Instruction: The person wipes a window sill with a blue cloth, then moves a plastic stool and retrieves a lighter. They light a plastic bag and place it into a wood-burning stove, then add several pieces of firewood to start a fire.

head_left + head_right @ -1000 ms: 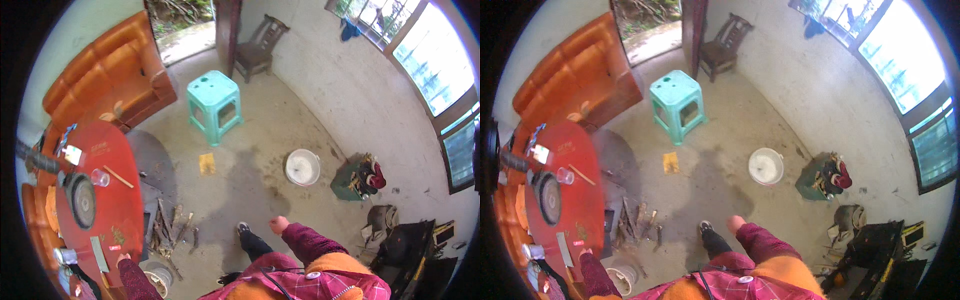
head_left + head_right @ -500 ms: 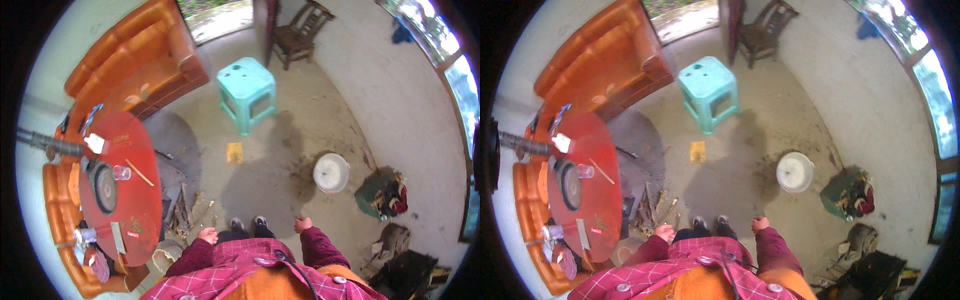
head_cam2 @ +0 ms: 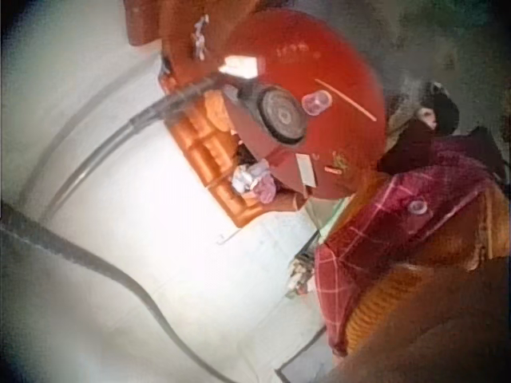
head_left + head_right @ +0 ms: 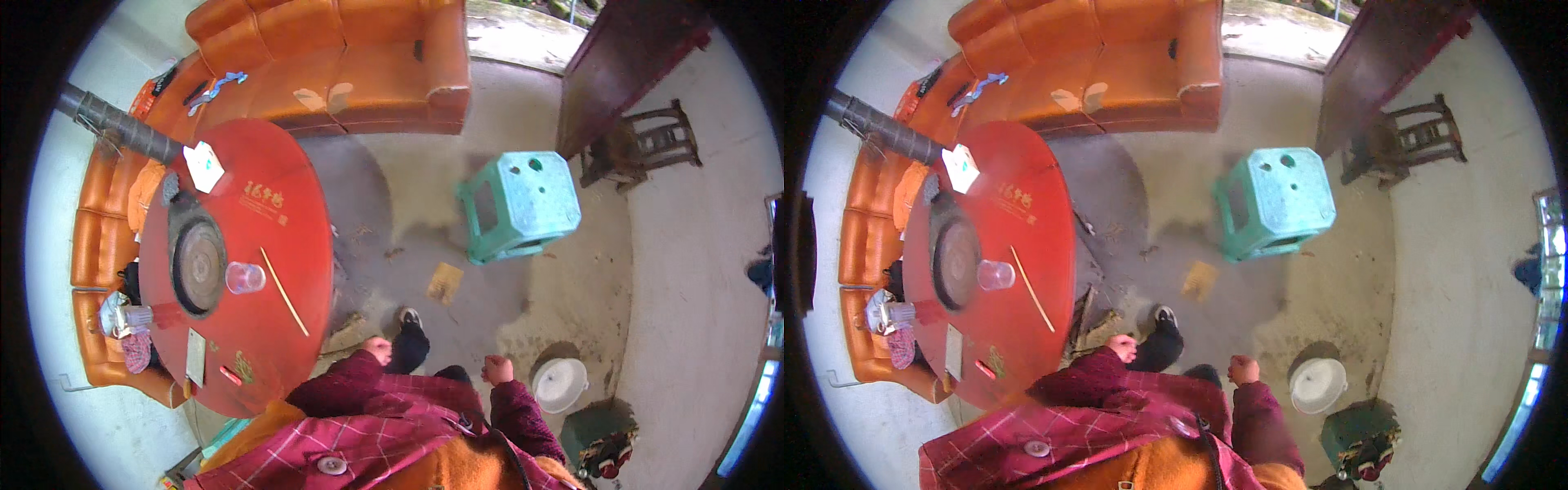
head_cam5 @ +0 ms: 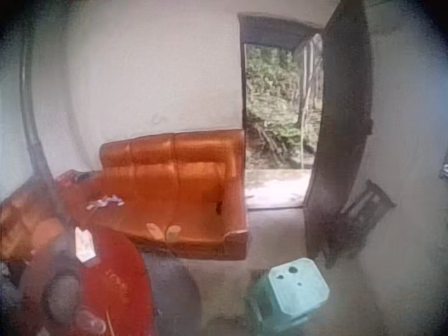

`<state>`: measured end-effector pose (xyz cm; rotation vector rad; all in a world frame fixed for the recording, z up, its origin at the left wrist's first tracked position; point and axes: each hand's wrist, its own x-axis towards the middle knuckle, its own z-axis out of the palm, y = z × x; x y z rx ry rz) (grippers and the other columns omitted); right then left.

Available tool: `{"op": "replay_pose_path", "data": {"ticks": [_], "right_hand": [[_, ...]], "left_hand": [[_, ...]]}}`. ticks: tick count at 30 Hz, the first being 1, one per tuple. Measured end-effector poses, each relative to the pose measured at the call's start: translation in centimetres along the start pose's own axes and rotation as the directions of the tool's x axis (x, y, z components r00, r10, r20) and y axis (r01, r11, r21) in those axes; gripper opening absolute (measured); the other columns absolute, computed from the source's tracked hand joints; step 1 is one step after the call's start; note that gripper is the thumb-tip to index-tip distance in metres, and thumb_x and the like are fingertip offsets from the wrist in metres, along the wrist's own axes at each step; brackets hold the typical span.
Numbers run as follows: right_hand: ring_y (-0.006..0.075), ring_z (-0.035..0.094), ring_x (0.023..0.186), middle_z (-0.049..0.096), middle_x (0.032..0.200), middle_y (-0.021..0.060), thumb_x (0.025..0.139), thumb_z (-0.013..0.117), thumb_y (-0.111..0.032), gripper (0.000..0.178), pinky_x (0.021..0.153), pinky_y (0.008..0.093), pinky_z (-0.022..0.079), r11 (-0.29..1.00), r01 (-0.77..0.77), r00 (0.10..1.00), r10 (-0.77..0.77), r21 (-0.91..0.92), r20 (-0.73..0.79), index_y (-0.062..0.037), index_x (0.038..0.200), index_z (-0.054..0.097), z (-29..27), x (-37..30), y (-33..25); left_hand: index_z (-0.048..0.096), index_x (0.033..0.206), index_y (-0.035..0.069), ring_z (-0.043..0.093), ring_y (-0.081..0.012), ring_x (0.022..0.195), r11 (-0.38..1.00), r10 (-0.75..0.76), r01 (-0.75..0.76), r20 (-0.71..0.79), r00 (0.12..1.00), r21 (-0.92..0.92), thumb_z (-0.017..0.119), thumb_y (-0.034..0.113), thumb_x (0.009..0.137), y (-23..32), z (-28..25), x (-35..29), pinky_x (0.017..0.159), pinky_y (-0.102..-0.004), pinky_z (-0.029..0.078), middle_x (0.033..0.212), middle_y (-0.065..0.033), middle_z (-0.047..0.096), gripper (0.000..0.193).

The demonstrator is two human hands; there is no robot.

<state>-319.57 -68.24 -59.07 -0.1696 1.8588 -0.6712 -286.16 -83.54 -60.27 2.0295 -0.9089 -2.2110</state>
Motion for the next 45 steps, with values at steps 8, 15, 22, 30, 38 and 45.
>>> {"op": "replay_pose_path", "data": {"ticks": [8,15,22,30,38,45], "right_hand": [[0.0119,0.057,0.056,0.060,0.069,0.0069,0.086,0.053,-0.014,0.021,0.047,0.0259,0.045,0.863,0.482,0.861,-0.436,-0.149,0.261,0.0006,0.099,0.062,6.7,6.5,-19.9],[0.0102,0.057,0.058,0.060,0.071,0.0056,0.088,0.051,-0.014,0.023,0.051,0.0247,0.047,0.868,0.406,0.858,-0.255,-0.286,0.445,0.0001,0.104,0.059,13.5,17.7,-32.8],[0.0125,0.059,0.062,0.061,0.076,0.0083,0.088,0.050,-0.011,0.022,0.053,0.0261,0.048,0.948,0.308,0.712,-0.170,-0.085,0.682,0.0019,0.104,0.059,20.8,27.2,-33.4],[0.0136,0.058,0.064,0.062,0.077,0.0075,0.086,0.052,-0.005,0.020,0.059,0.0278,0.048,0.986,0.029,0.788,0.077,-0.163,0.611,-0.0007,0.104,0.058,21.2,32.7,-35.6],[0.0141,0.052,0.063,0.058,0.078,0.0056,0.090,0.048,-0.019,0.025,0.055,0.0253,0.042,0.946,-0.153,0.885,0.260,-0.285,0.387,0.0015,0.101,0.058,20.8,32.6,-41.7],[0.0126,0.052,0.065,0.059,0.082,0.0079,0.091,0.047,-0.018,0.024,0.059,0.0240,0.043,0.953,-0.190,0.856,0.279,-0.236,0.434,0.0008,0.102,0.056,23.5,31.1,-43.6]], "left_hand": [[0.062,0.092,0.003,0.063,-0.0196,0.066,0.956,0.209,-0.154,-0.212,0.955,0.251,0.060,0.011,0.078,15.0,4.1,5.5,0.058,-0.0328,0.050,0.076,-0.0112,0.064,0.016],[0.058,0.088,0.007,0.058,-0.0222,0.057,0.995,0.075,-0.097,-0.396,0.915,-0.036,0.057,0.014,0.077,22.2,1.7,21.5,0.047,-0.0382,0.044,0.068,-0.0122,0.058,0.014],[0.059,0.089,0.006,0.058,-0.0300,0.075,0.832,0.160,0.102,-0.413,0.897,0.545,0.055,0.025,0.079,18.2,-2.8,38.2,0.065,-0.0424,0.046,0.082,-0.0161,0.059,0.022],[0.048,0.116,0.002,0.061,-0.0299,0.078,0.803,-0.522,0.233,-0.460,0.718,-0.548,0.059,0.036,0.083,9.2,-9.5,49.3,0.063,-0.0421,0.049,0.100,-0.0172,0.059,0.048],[0.048,0.117,0.004,0.059,-0.0297,0.087,0.949,-0.298,0.037,-0.845,0.445,-0.315,0.063,0.029,0.080,9.2,-14.6,59.3,0.073,-0.0396,0.047,0.105,-0.0142,0.059,0.048],[0.048,0.118,0.005,0.058,-0.0296,0.095,0.978,-0.199,0.110,-0.955,0.219,-0.179,0.067,0.024,0.077,16.4,-15.4,62.0,0.083,-0.0375,0.045,0.109,-0.0116,0.059,0.049]]}}
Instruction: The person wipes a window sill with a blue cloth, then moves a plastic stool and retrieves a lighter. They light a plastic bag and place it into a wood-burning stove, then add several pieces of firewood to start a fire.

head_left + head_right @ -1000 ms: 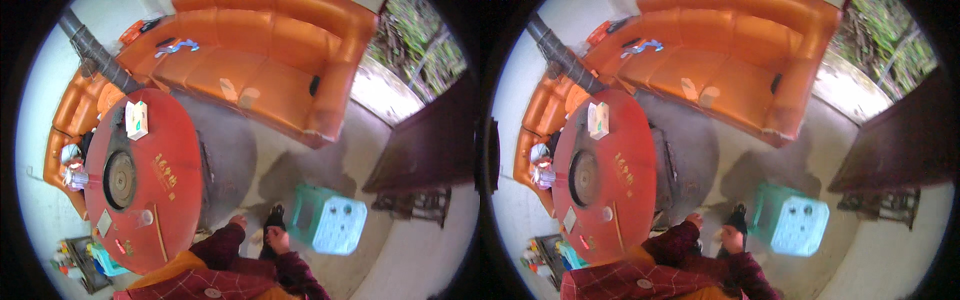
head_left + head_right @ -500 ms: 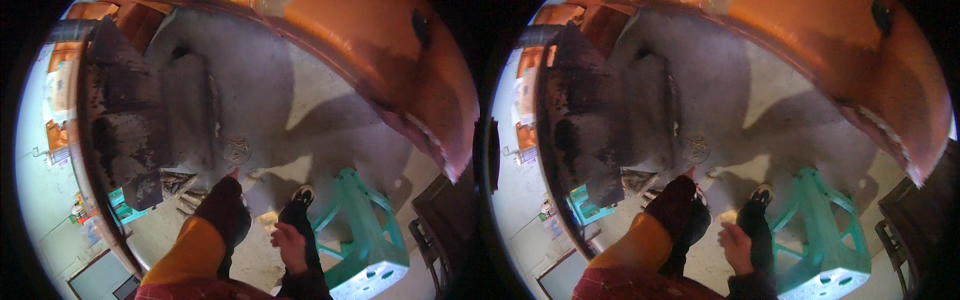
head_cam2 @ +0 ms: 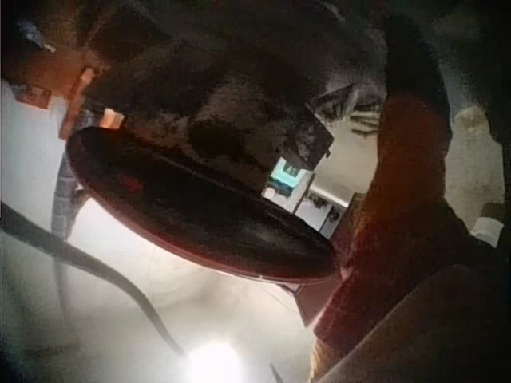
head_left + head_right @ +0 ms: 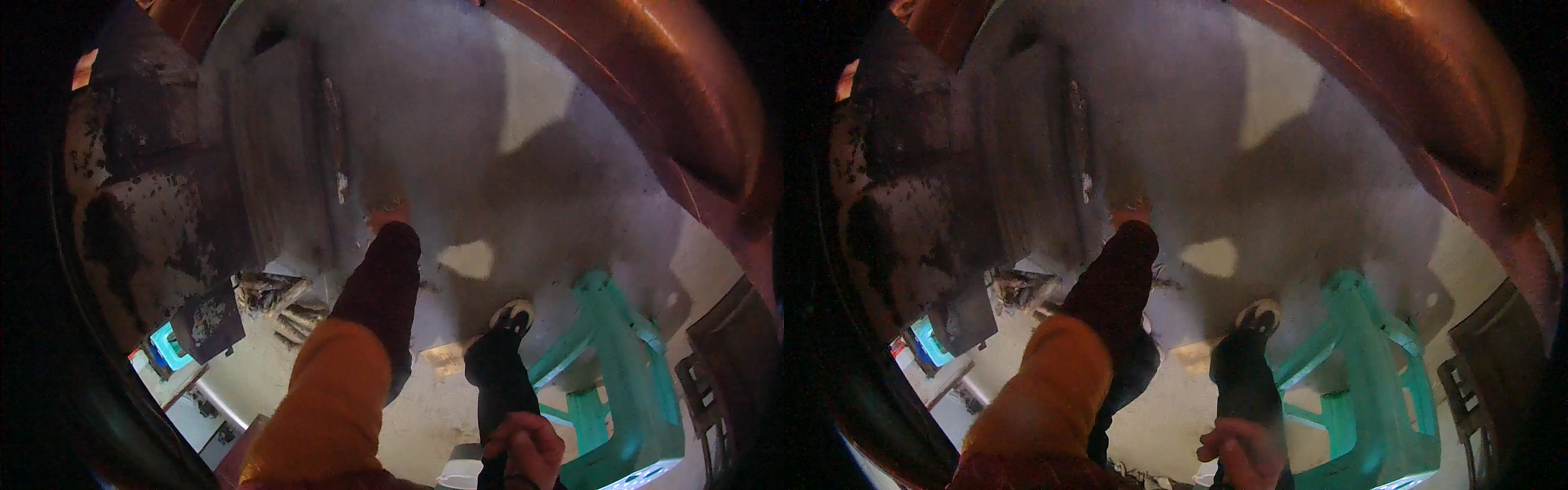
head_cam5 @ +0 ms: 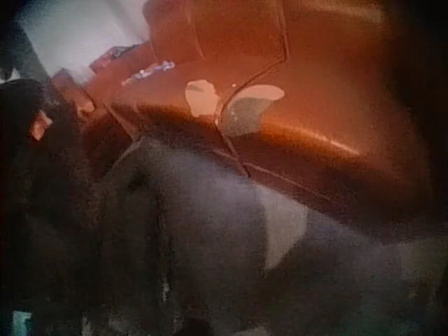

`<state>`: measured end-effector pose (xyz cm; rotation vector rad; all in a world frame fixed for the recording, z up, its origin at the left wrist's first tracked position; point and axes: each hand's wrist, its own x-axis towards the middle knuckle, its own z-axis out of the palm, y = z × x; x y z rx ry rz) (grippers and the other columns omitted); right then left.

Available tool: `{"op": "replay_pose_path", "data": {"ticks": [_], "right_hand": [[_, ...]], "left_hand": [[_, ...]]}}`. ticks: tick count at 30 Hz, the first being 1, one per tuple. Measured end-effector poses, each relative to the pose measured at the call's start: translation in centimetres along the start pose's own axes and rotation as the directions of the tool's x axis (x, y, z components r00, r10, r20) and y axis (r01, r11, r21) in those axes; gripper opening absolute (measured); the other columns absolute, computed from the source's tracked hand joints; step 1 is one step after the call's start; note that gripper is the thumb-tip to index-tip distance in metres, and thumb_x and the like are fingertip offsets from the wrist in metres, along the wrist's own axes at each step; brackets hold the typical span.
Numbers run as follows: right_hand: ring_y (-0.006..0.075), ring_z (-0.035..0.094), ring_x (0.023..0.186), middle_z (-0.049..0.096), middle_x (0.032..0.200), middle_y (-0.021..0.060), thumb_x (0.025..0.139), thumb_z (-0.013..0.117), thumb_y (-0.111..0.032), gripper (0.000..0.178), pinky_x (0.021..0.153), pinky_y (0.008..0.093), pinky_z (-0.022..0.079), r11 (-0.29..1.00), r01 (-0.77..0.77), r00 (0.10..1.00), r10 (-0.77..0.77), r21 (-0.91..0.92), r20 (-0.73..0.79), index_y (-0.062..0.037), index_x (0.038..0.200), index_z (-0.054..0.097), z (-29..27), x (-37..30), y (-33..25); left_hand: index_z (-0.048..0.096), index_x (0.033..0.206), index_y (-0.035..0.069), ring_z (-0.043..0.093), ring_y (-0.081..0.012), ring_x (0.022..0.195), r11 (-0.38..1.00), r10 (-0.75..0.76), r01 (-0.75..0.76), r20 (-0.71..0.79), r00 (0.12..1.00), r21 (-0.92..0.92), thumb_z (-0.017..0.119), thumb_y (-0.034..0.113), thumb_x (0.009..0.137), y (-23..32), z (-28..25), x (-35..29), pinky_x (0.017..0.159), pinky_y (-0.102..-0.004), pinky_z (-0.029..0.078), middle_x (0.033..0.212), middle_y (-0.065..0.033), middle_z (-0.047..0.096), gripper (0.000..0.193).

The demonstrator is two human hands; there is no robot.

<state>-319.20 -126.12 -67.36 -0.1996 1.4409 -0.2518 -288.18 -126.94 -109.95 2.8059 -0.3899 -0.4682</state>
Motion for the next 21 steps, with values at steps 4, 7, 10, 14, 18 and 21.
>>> {"op": "replay_pose_path", "data": {"ticks": [4,7,10,14,18,21], "right_hand": [[0.0128,0.052,0.066,0.059,0.083,0.0079,0.091,0.046,-0.012,0.020,0.060,0.0245,0.044,1.000,0.017,0.999,-0.016,-0.018,0.048,0.0008,0.104,0.055,0.8,0.2,0.2],[0.0133,0.053,0.068,0.060,0.085,0.0087,0.091,0.046,-0.007,0.020,0.062,0.0255,0.045,0.998,0.061,0.994,-0.058,-0.030,0.089,0.0010,0.107,0.054,0.9,0.6,0.5],[0.0140,0.054,0.071,0.060,0.087,0.0101,0.092,0.045,-0.006,0.020,0.065,0.0270,0.046,0.997,0.066,0.992,-0.061,-0.050,0.109,0.0012,0.109,0.053,1.0,0.4,0.5],[0.0152,0.055,0.072,0.059,0.088,0.0115,0.092,0.045,-0.006,0.020,0.068,0.0281,0.047,1.000,-0.008,0.995,0.007,0.014,0.099,0.0023,0.109,0.053,1.0,0.2,0.7],[0.0157,0.055,0.074,0.059,0.088,0.0115,0.092,0.045,-0.005,0.020,0.068,0.0282,0.047,0.993,0.054,0.984,-0.071,0.109,0.161,0.0038,0.108,0.052,0.5,0.9,1.2],[0.0159,0.056,0.074,0.059,0.087,0.0112,0.091,0.045,-0.004,0.019,0.068,0.0279,0.047,0.999,0.025,0.985,-0.030,0.031,0.172,0.0046,0.106,0.052,0.0,1.2,1.4]], "left_hand": [[0.049,0.118,0.007,0.057,-0.0318,0.095,0.971,0.104,-0.083,0.084,0.991,-0.226,0.064,0.015,0.078,-0.6,1.5,0.8,0.084,-0.0371,0.045,0.109,-0.0109,0.059,0.044],[0.048,0.119,0.007,0.056,-0.0344,0.097,0.928,0.356,-0.306,0.257,0.899,-0.214,0.058,0.006,0.078,-3.1,0.5,0.6,0.081,-0.0386,0.045,0.109,-0.0153,0.057,0.041],[0.047,0.120,0.006,0.053,-0.0348,0.103,0.879,0.400,-0.476,0.498,0.770,0.030,0.059,0.002,0.075,-6.3,-2.9,-3.7,0.082,-0.0404,0.046,0.113,-0.0195,0.052,0.047],[0.049,0.112,0.008,0.054,-0.0366,0.096,0.661,0.421,-0.742,0.762,0.492,0.114,0.061,0.005,0.073,-8.5,-6.8,-9.1,0.078,-0.0442,0.046,0.112,-0.0170,0.050,0.041],[0.049,0.112,0.009,0.055,-0.0375,0.094,0.579,0.437,-0.801,0.770,0.464,0.154,0.059,0.006,0.074,-9.6,-6.3,-10.2,0.074,-0.0440,0.047,0.109,-0.0182,0.049,0.039],[0.048,0.112,0.008,0.055,-0.0364,0.094,0.630,0.341,-0.750,0.796,0.501,0.202,0.060,0.007,0.073,-10.9,-4.7,-10.1,0.073,-0.0435,0.048,0.106,-0.0174,0.050,0.041]]}}
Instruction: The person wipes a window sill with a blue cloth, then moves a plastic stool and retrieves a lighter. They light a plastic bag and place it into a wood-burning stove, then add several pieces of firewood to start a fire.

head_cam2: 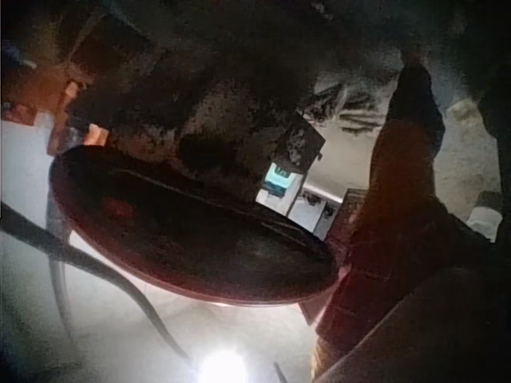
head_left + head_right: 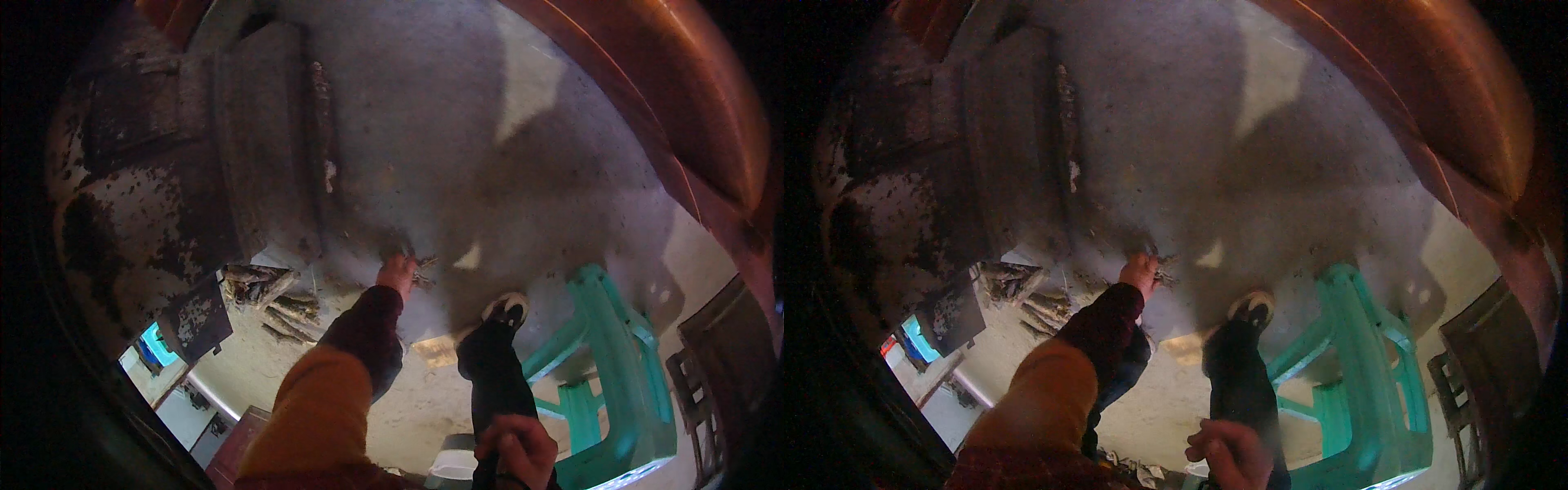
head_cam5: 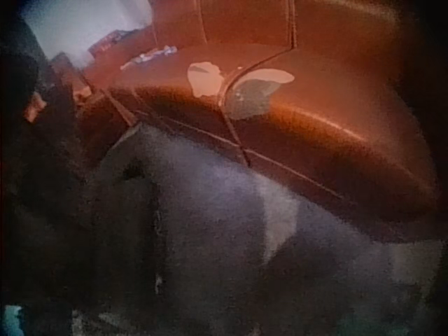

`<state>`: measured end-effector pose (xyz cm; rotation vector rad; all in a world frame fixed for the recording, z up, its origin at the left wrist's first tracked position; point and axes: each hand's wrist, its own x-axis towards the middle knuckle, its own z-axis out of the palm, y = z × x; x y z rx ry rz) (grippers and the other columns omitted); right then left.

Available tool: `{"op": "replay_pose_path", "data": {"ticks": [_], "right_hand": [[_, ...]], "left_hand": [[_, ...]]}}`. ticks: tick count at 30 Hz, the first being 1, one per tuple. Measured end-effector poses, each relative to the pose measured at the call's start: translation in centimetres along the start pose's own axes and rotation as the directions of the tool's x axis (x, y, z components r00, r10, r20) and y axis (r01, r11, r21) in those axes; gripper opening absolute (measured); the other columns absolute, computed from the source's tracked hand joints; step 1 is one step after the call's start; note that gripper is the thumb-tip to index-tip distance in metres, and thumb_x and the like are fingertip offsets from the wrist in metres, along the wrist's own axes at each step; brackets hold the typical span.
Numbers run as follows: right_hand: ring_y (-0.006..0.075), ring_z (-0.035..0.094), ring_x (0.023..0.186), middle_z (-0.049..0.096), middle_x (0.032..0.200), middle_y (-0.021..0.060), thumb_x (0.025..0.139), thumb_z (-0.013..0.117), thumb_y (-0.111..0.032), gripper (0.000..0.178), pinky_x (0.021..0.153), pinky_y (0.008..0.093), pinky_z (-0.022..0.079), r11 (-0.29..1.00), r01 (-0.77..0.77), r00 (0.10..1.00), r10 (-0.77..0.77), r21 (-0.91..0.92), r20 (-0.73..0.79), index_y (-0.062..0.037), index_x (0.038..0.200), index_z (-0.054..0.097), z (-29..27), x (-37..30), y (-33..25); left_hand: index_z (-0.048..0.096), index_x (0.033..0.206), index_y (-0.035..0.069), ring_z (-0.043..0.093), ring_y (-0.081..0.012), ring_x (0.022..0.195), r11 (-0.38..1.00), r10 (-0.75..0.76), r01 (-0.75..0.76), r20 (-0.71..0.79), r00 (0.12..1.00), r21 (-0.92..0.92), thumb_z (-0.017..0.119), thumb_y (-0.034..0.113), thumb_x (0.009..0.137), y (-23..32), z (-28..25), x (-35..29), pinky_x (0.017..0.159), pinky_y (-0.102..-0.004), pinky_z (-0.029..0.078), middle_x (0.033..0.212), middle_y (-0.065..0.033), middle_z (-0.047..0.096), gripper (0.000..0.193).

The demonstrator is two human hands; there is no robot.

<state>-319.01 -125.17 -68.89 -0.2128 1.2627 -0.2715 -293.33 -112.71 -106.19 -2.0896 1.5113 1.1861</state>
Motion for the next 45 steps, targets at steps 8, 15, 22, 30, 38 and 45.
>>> {"op": "replay_pose_path", "data": {"ticks": [8,15,22,30,38,45], "right_hand": [[0.0151,0.057,0.075,0.061,0.090,0.0109,0.089,0.055,-0.016,0.022,0.068,0.0274,0.046,0.997,-0.016,0.997,0.011,-0.075,-0.072,-0.0017,0.106,0.056,0.2,-0.4,0.2],[0.0126,0.055,0.057,0.060,0.072,0.0073,0.085,0.053,-0.008,0.018,0.051,0.0265,0.046,0.959,0.195,0.966,-0.225,-0.204,-0.130,0.0014,0.100,0.056,-1.0,2.0,3.6],[0.0127,0.056,0.051,0.061,0.068,0.0069,0.085,0.055,-0.019,0.018,0.047,0.0268,0.046,0.925,0.226,0.931,-0.298,-0.305,-0.212,-0.0020,0.087,0.062,-3.3,6.8,12.0],[0.0220,0.062,0.062,0.065,0.075,0.0120,0.078,0.061,-0.035,0.038,0.057,0.0355,0.050,0.705,0.079,0.981,-0.181,-0.705,-0.071,-0.0062,0.104,0.061,-3.8,-1.7,9.1],[0.0179,0.058,0.062,0.063,0.079,0.0094,0.083,0.059,-0.031,0.033,0.057,0.0326,0.047,0.699,0.295,0.953,-0.169,-0.652,0.251,-0.0053,0.103,0.061,-1.1,-6.8,2.9],[0.0144,0.055,0.062,0.062,0.082,0.0071,0.087,0.057,-0.027,0.028,0.056,0.0301,0.045,0.660,0.366,0.897,-0.062,-0.657,0.437,-0.0045,0.103,0.061,1.4,-12.0,2.6]], "left_hand": [[0.050,0.109,0.010,0.056,-0.0373,0.095,1.000,0.009,-0.008,0.061,0.998,-0.015,0.055,0.008,0.075,-0.2,1.8,-0.5,0.077,-0.0459,0.047,0.114,-0.0182,0.050,0.034],[0.052,0.103,0.009,0.056,-0.0385,0.092,0.912,-0.230,0.167,-0.129,0.965,-0.375,0.057,0.009,0.071,4.0,-2.0,-3.2,0.074,-0.0465,0.046,0.094,-0.0199,0.058,0.032],[0.053,0.084,0.008,0.056,-0.0397,0.078,0.842,-0.295,0.156,-0.199,0.935,-0.517,0.054,0.012,0.076,12.0,-4.5,-14.1,0.066,-0.0446,0.045,0.078,-0.0188,0.057,0.009],[0.053,0.087,0.008,0.060,-0.0348,0.071,0.821,-0.181,-0.007,-0.273,0.945,-0.571,0.056,0.024,0.079,18.7,-15.6,-30.9,0.065,-0.0407,0.048,0.072,-0.0158,0.059,0.018],[0.052,0.102,0.007,0.058,-0.0229,0.068,0.604,-0.157,0.035,-0.076,0.985,-0.796,0.068,0.028,0.071,20.9,-22.0,-36.6,0.063,-0.0351,0.047,0.076,-0.0108,0.059,0.042],[0.050,0.106,0.006,0.057,-0.0220,0.067,0.599,-0.322,0.018,-0.220,0.921,-0.800,0.073,0.024,0.067,20.9,-19.5,-38.6,0.063,-0.0335,0.048,0.077,-0.0094,0.057,0.049]]}}
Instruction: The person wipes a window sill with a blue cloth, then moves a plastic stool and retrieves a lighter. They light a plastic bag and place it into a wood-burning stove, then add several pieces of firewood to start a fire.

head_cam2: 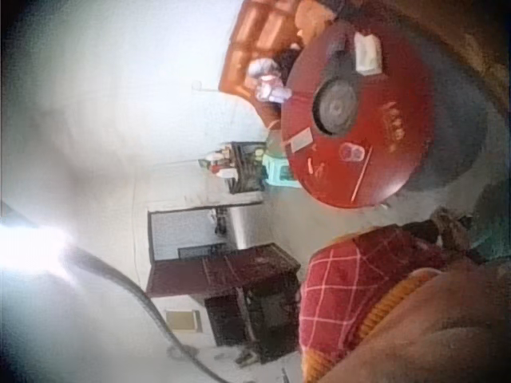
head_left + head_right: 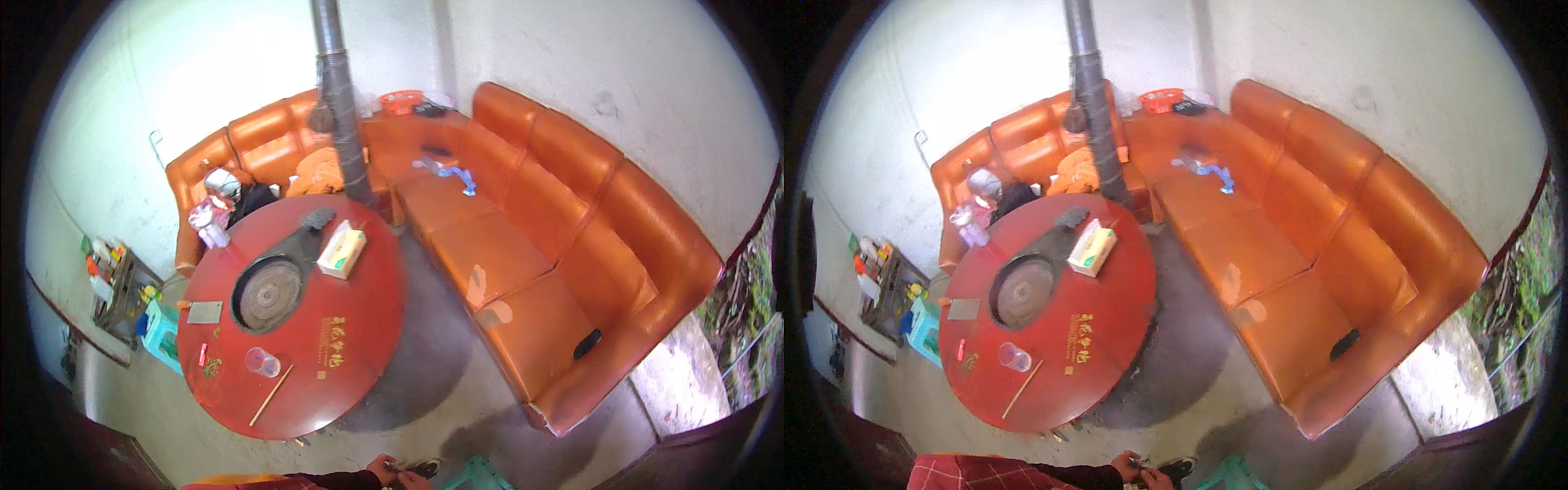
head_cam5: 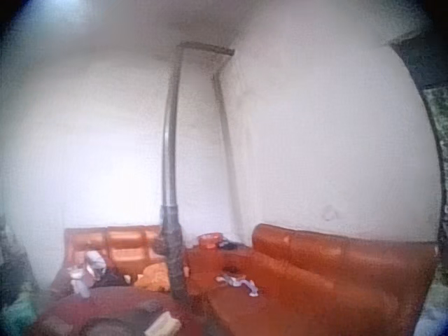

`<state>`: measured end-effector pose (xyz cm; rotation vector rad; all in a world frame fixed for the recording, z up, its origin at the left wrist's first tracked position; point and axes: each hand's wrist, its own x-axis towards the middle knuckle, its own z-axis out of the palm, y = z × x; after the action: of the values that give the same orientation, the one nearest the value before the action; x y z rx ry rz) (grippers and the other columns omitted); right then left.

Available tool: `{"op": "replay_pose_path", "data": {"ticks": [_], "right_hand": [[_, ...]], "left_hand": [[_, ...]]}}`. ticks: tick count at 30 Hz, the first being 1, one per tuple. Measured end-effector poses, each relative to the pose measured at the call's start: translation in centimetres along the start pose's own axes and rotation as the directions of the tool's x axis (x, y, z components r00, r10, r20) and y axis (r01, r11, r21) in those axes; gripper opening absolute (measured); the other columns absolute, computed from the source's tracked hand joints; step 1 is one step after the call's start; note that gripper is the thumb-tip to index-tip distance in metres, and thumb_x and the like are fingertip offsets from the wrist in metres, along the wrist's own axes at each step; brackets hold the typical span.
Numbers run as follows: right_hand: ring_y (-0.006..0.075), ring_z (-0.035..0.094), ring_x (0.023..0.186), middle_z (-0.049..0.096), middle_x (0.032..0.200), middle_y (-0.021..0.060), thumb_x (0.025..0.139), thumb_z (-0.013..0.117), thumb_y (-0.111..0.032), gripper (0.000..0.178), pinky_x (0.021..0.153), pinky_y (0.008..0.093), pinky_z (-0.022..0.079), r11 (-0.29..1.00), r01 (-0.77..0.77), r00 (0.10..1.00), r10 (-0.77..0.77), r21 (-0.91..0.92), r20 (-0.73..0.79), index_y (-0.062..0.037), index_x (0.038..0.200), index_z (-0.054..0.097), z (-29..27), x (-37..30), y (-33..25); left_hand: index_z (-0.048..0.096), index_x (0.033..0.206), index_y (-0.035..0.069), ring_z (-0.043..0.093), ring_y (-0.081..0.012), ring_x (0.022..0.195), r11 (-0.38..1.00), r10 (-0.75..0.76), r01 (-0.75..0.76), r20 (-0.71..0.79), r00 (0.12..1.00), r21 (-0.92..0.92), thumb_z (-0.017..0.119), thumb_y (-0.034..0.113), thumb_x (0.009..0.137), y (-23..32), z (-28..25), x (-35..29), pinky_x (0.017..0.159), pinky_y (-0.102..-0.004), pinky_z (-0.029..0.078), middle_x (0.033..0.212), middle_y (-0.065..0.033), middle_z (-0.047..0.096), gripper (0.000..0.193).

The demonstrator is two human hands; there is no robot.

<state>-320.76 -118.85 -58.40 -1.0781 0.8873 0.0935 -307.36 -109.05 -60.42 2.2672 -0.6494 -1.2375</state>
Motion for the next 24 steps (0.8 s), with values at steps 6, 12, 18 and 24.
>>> {"op": "replay_pose_path", "data": {"ticks": [6,12,18,24], "right_hand": [[0.0120,0.050,0.057,0.059,0.078,0.0045,0.089,0.057,-0.025,0.026,0.051,0.0289,0.042,0.989,0.023,0.973,0.011,-0.144,0.231,-0.0058,0.105,0.060,5.5,-1.6,2.5],[0.0279,0.063,0.070,0.065,0.079,0.0139,0.076,0.061,-0.037,0.044,0.067,0.0390,0.049,0.720,0.307,0.932,-0.097,-0.622,0.348,-0.0076,0.109,0.059,17.2,-3.3,1.5],[0.0394,0.059,0.075,0.062,0.077,0.0187,0.075,0.060,-0.029,0.038,0.067,0.0444,0.047,0.263,0.576,0.812,-0.079,-0.774,0.578,-0.0095,0.108,0.060,34.8,-7.4,0.0],[0.0387,0.060,0.076,0.062,0.078,0.0212,0.073,0.061,-0.026,0.026,0.067,0.0465,0.047,0.135,0.702,0.709,-0.052,-0.699,0.703,-0.0085,0.092,0.066,48.2,-8.9,1.1]], "left_hand": [[0.050,0.101,0.006,0.058,-0.0165,0.071,0.894,-0.086,0.074,-0.007,0.996,-0.443,0.066,0.012,0.073,-6.8,-1.0,-2.9,0.063,-0.0368,0.048,0.078,-0.0058,0.061,0.033],[0.057,0.089,0.006,0.057,-0.0166,0.074,0.619,-0.018,0.128,0.149,0.989,-0.775,0.060,0.018,0.078,-17.9,-4.9,-7.4,0.064,-0.0384,0.046,0.076,-0.0042,0.059,0.016],[0.059,0.098,0.006,0.059,-0.0200,0.070,0.876,-0.190,0.058,-0.232,0.954,-0.479,0.057,0.013,0.077,-26.6,-12.9,-17.5,0.059,-0.0379,0.048,0.083,-0.0119,0.062,0.022],[0.045,0.124,0.008,0.058,-0.0167,0.075,0.306,-0.430,0.090,-0.053,0.901,-0.948,0.062,0.010,0.076,-31.0,-22.0,-28.3,0.058,-0.0337,0.050,0.088,-0.0074,0.058,0.051]]}}
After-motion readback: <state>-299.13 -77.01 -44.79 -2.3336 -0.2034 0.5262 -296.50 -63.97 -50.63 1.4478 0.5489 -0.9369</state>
